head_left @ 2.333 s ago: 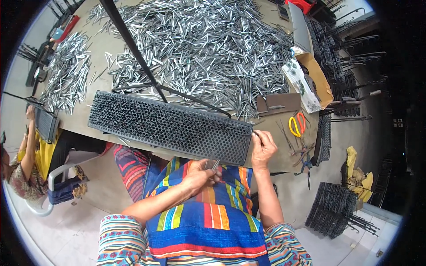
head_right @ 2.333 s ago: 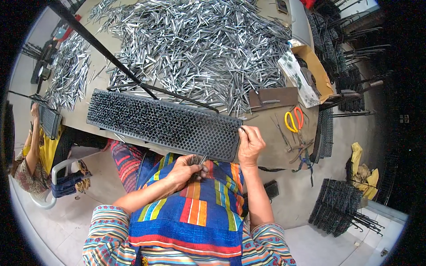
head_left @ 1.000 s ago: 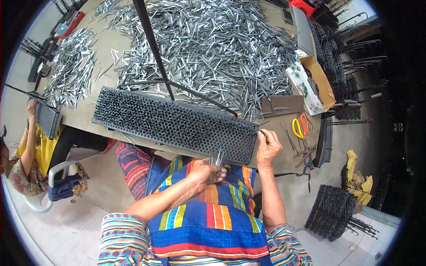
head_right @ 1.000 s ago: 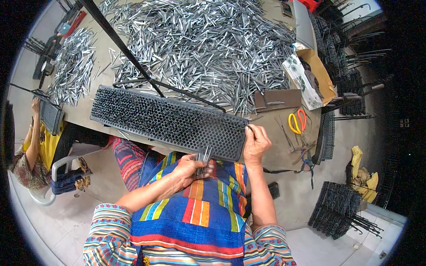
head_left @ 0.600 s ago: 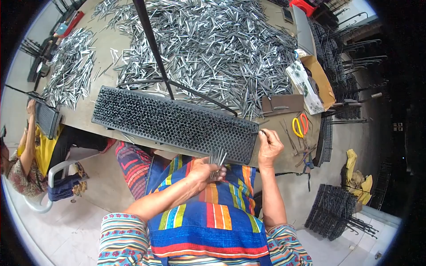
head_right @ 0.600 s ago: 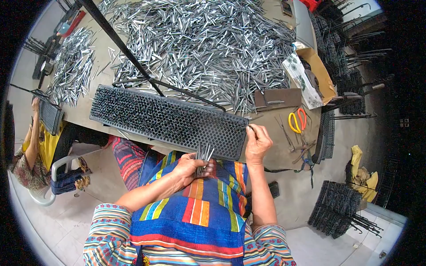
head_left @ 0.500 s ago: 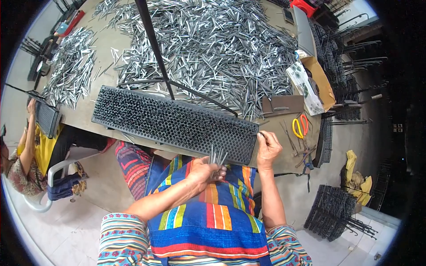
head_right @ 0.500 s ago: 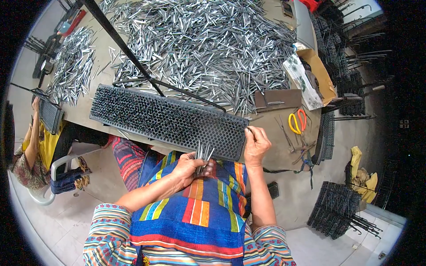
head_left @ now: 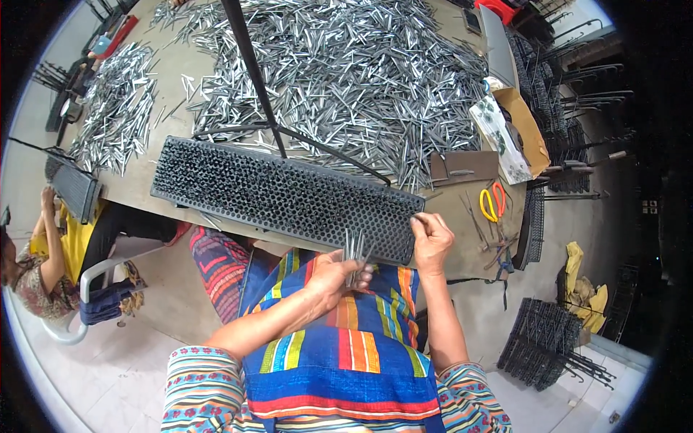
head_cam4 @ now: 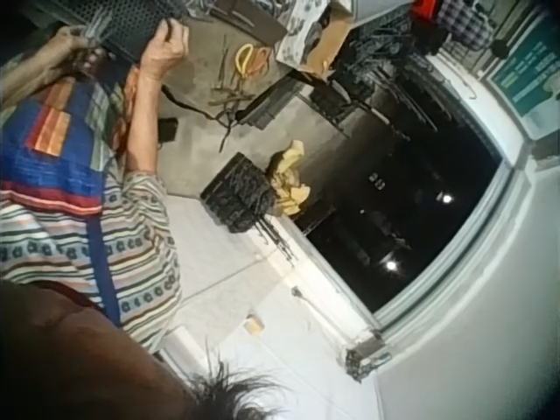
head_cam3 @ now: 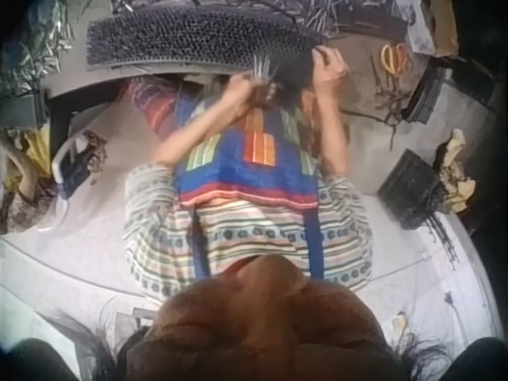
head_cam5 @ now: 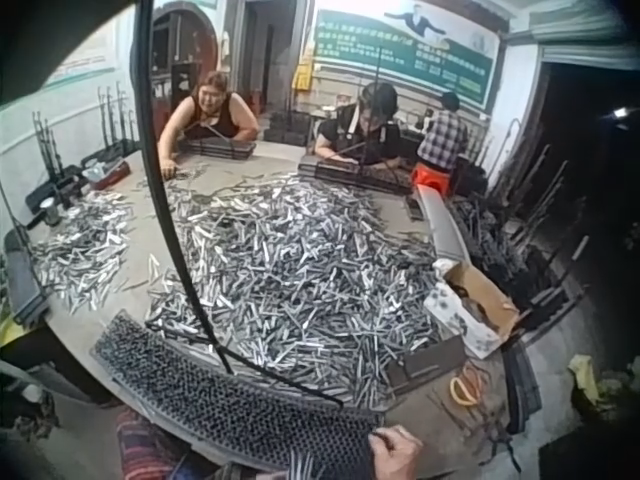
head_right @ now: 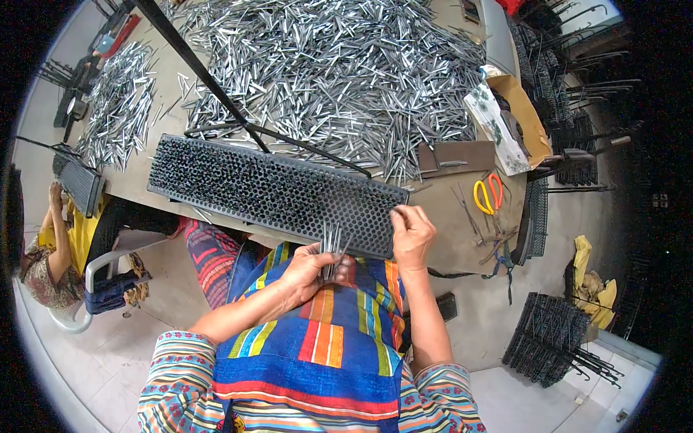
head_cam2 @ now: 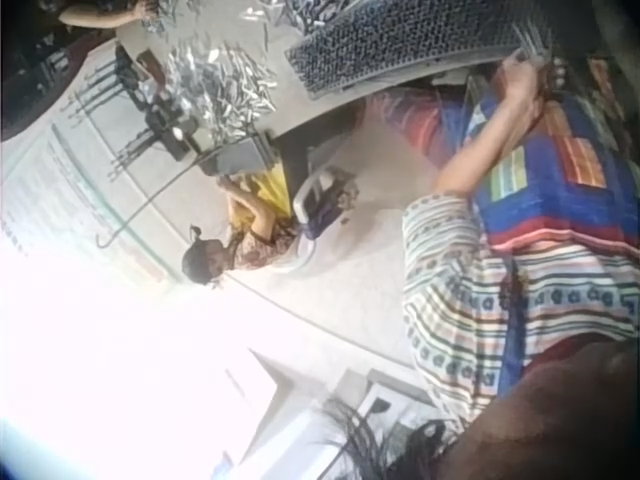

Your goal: Picking small silver metal parts from a pile and inserting them into the holes of a black rectangular grid frame.

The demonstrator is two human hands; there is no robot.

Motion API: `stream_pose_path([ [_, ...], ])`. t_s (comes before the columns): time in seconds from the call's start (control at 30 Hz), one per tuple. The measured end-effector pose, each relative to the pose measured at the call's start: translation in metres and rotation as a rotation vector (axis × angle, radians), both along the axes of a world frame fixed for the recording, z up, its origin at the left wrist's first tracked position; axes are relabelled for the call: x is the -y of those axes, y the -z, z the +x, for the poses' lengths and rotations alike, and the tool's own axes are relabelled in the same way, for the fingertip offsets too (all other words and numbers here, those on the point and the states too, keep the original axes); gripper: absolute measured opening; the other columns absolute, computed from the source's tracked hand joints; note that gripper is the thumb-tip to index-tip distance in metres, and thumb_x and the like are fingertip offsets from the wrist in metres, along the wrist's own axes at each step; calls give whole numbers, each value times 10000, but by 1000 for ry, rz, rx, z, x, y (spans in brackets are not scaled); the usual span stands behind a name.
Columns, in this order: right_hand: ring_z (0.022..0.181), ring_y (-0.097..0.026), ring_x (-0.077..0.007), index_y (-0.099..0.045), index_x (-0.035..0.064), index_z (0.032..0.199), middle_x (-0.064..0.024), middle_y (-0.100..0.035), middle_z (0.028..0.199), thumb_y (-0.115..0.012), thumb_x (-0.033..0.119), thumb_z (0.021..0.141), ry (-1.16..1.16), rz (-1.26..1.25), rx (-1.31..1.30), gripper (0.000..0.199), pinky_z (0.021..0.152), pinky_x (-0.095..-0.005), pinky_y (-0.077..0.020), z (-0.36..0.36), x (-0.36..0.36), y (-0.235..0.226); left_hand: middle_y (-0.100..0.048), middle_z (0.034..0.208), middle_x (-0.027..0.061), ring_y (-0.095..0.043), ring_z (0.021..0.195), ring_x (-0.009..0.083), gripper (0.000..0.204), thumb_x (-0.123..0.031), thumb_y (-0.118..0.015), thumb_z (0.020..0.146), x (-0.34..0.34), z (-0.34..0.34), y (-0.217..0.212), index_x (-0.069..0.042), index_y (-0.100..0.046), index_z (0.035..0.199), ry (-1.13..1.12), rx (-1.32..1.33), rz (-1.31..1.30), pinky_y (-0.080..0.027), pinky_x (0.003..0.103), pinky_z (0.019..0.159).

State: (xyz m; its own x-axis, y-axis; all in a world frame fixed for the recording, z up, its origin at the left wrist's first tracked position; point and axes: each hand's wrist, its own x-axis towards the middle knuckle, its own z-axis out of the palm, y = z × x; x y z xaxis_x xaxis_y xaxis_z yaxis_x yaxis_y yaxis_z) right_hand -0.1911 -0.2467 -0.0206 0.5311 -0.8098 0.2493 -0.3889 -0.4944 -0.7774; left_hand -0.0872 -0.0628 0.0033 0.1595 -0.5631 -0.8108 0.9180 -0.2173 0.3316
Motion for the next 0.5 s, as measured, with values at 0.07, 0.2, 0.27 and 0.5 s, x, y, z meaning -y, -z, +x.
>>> stream_pose_path([
  [0.07,670,-593,-95,-690,-33,906,-46,-665,775,-696,15,778,-196,664,96,137,583,-250,-459,-6,-9,0,-675,844,123,-660,684,181,141,11,-562,872,0,1,-4,8,-600,1008,-27,18,-32,-564,300,574],
  [0.2,585,-588,-97,-675,-45,848,-63,-660,712,-697,20,781,-279,1076,76,96,554,-218,-472,3,-51,-27,-682,819,132,-672,644,191,133,21,-588,844,0,0,-7,15,-632,969,-6,69,-50,-571,302,557],
  [0.27,532,-550,-72,-672,-38,860,-55,-653,685,-682,11,797,-162,1169,174,81,484,-206,-426,1,-61,-17,-687,812,141,-678,631,203,129,27,-606,826,-2,0,-6,22,-645,949,13,73,-55,-581,317,570],
  [0.5,442,-446,-38,-662,1,795,-24,-619,627,-695,26,793,-184,1250,181,41,395,-192,-300,5,-56,-9,-689,805,138,-682,634,195,110,18,-615,839,-6,2,-7,21,-651,943,141,144,-17,-589,324,566],
])
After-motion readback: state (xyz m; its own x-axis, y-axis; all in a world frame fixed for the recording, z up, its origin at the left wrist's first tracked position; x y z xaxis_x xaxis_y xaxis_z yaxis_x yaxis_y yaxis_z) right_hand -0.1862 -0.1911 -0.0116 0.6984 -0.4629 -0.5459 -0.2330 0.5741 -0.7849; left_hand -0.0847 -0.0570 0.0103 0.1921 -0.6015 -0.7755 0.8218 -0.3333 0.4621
